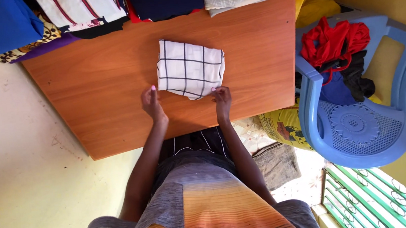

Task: Fold various shirts and clothing items on a wooden table.

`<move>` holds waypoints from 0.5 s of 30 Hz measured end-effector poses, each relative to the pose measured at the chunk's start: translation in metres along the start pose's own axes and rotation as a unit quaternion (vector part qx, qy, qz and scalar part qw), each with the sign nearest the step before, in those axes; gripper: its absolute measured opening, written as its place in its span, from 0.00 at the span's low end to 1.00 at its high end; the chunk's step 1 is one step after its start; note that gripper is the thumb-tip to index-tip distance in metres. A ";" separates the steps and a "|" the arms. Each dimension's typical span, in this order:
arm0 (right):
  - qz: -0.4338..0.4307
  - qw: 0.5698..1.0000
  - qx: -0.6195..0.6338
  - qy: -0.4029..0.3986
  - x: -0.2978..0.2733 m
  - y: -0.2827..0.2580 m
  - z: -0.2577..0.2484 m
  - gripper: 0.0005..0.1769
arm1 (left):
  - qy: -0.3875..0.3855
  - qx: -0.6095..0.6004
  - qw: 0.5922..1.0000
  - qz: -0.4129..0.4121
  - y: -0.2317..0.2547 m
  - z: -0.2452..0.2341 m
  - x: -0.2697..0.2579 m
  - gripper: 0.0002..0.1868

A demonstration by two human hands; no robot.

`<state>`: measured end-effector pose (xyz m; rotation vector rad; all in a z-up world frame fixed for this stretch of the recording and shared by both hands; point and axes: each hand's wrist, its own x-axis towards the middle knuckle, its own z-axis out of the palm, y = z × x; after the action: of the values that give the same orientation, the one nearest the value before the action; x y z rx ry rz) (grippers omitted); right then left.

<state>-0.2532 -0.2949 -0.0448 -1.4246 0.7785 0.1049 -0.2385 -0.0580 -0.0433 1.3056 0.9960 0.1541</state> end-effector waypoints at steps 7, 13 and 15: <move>0.225 0.972 0.068 -0.024 -0.015 0.001 0.015 0.11 | -0.044 -0.131 0.935 -0.326 -0.027 0.033 -0.037 0.22; 0.242 0.964 0.104 -0.024 -0.012 0.037 0.007 0.08 | -0.119 -0.130 0.953 -0.248 -0.071 0.000 -0.024 0.19; 0.284 0.950 0.124 0.026 -0.021 0.041 0.002 0.06 | -0.099 -0.149 0.947 -0.266 -0.066 -0.015 -0.036 0.18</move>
<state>-0.2893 -0.2775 -0.0677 -0.9362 1.1879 0.3999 -0.2979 -0.0897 -0.0795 0.7268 1.0705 -0.2306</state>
